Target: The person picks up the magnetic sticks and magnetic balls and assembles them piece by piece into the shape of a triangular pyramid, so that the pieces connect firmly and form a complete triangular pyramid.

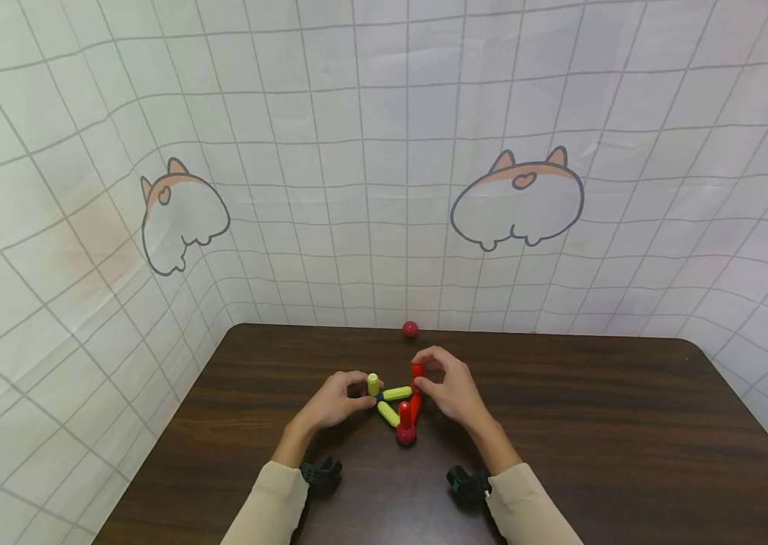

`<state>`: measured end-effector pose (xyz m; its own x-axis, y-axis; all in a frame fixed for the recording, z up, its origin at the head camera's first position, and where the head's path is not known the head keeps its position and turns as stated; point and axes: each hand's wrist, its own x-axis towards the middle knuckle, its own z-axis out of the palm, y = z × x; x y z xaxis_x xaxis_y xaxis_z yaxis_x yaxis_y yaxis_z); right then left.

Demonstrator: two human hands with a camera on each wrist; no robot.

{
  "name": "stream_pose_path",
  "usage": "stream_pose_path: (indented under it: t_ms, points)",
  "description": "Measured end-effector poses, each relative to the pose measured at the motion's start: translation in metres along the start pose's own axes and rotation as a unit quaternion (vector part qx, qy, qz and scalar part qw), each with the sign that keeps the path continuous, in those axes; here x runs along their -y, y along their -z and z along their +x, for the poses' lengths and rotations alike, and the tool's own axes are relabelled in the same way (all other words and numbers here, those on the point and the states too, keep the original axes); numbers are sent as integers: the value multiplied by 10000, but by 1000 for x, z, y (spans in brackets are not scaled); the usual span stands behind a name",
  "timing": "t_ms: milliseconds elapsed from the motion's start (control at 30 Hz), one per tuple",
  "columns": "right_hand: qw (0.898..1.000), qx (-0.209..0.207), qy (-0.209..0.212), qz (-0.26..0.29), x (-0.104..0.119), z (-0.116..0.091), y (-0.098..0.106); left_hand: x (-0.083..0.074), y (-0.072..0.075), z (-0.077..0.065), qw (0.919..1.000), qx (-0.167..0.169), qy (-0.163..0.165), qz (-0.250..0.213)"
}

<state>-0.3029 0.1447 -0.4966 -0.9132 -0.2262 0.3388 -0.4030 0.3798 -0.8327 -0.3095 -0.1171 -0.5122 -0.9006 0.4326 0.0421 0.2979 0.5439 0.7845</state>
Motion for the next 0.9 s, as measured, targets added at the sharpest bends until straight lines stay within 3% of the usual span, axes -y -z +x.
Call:
stream_pose_path:
  t_ms: [367,900]
  points:
    - [9999,-16,-42,-123,-2,-3,0,0,-4,2,9997,-146,167,48]
    - [9987,470,-211,-9,-7,-4,6,1,-7,3,9986,-499,94,113]
